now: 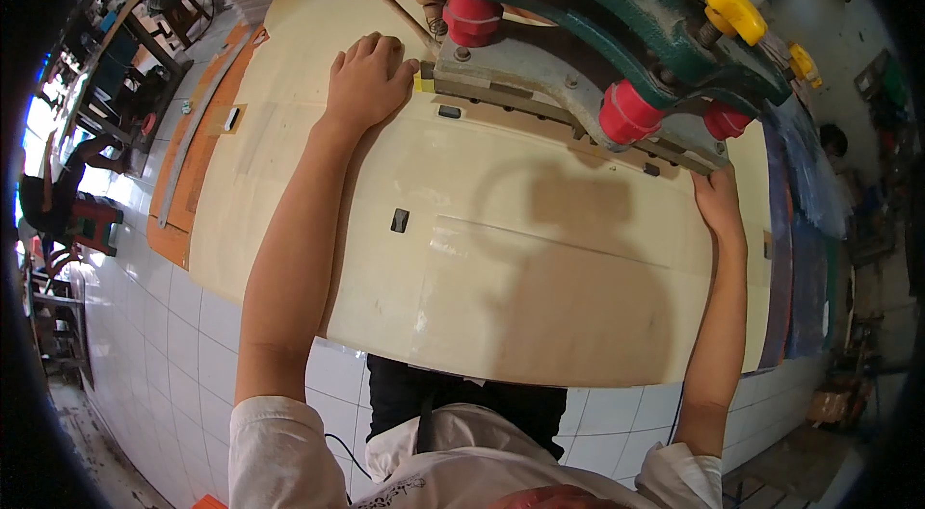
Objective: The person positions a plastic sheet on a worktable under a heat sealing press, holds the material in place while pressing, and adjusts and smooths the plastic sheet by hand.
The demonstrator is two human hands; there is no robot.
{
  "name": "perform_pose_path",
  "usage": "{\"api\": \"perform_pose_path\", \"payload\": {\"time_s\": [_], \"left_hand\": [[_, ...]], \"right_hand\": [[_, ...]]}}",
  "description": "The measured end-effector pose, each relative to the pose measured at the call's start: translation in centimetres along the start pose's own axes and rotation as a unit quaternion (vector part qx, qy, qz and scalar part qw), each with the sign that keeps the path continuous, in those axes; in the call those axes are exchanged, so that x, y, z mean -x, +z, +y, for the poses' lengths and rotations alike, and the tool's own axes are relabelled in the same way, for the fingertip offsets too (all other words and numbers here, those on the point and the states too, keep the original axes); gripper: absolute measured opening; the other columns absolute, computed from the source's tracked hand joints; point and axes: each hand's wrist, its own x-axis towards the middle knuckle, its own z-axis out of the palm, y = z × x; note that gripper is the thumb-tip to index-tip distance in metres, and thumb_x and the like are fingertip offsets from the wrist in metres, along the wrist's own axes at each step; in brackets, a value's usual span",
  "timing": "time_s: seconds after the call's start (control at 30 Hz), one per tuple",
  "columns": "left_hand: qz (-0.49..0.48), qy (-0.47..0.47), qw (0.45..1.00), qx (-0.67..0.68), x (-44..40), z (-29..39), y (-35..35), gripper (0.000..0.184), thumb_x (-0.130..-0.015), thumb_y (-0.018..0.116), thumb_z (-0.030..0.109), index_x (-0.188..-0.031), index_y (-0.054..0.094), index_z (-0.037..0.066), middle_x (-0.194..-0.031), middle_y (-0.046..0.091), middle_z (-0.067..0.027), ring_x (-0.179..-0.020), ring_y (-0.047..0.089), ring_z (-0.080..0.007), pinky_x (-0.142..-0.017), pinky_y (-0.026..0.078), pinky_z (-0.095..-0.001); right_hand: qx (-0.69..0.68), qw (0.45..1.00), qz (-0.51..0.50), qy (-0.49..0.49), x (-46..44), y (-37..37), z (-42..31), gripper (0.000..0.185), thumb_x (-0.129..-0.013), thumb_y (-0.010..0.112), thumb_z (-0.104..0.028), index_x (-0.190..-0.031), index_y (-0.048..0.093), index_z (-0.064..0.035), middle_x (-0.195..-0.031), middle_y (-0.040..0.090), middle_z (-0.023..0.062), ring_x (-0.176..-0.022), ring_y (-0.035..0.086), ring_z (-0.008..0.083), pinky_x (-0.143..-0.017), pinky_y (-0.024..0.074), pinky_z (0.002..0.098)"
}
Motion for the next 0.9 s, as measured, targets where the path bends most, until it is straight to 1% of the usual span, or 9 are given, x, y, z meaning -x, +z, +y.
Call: {"api": "perform_pose_path", "payload": {"time_s": [0.1,0.37,0.9], "left_hand": [[0.0,0.0,1.0,0.003,-0.07,-0.02,0.05,0.046,-0.094,0.057,0.044,-0.126,0.062,0.012,-0.135,0.058,-0.0122,-0.133,0.05,-0.0317,-0.116,0.031,-0.05],[0.007,0.003,1.0,-0.001,-0.14,-0.37,0.52,0.046,-0.094,0.057,0.044,-0.126,0.062,0.012,-0.135,0.058,-0.0129,-0.133,0.05,-0.0322,-0.116,0.03,-0.0541],[0.005,-0.002,1.0,0.008,-0.11,-0.2,0.36,0.046,-0.094,0.057,0.044,-0.126,0.061,0.012,-0.136,0.057,-0.0131,-0.133,0.05,-0.0321,-0.117,0.03,-0.052]], "right_hand": [[0.007,1.0,0.008,-0.007,0.07,-0.05,-0.09,0.056,-0.096,0.051,-0.02,-0.147,0.046,0.0025,-0.156,0.041,0.022,-0.144,0.036,0.0389,-0.121,0.0273,0.0433],[0.013,1.0,0.009,-0.001,0.16,-0.09,-0.21,0.056,-0.096,0.05,-0.02,-0.147,0.046,0.002,-0.156,0.041,0.022,-0.144,0.036,0.0388,-0.121,0.0275,0.0434],[0.032,0.999,0.014,0.007,0.35,-0.13,-0.49,0.058,-0.095,0.052,-0.02,-0.148,0.045,0.0024,-0.156,0.041,0.0216,-0.144,0.037,0.0381,-0.12,0.0288,0.0431]]}}
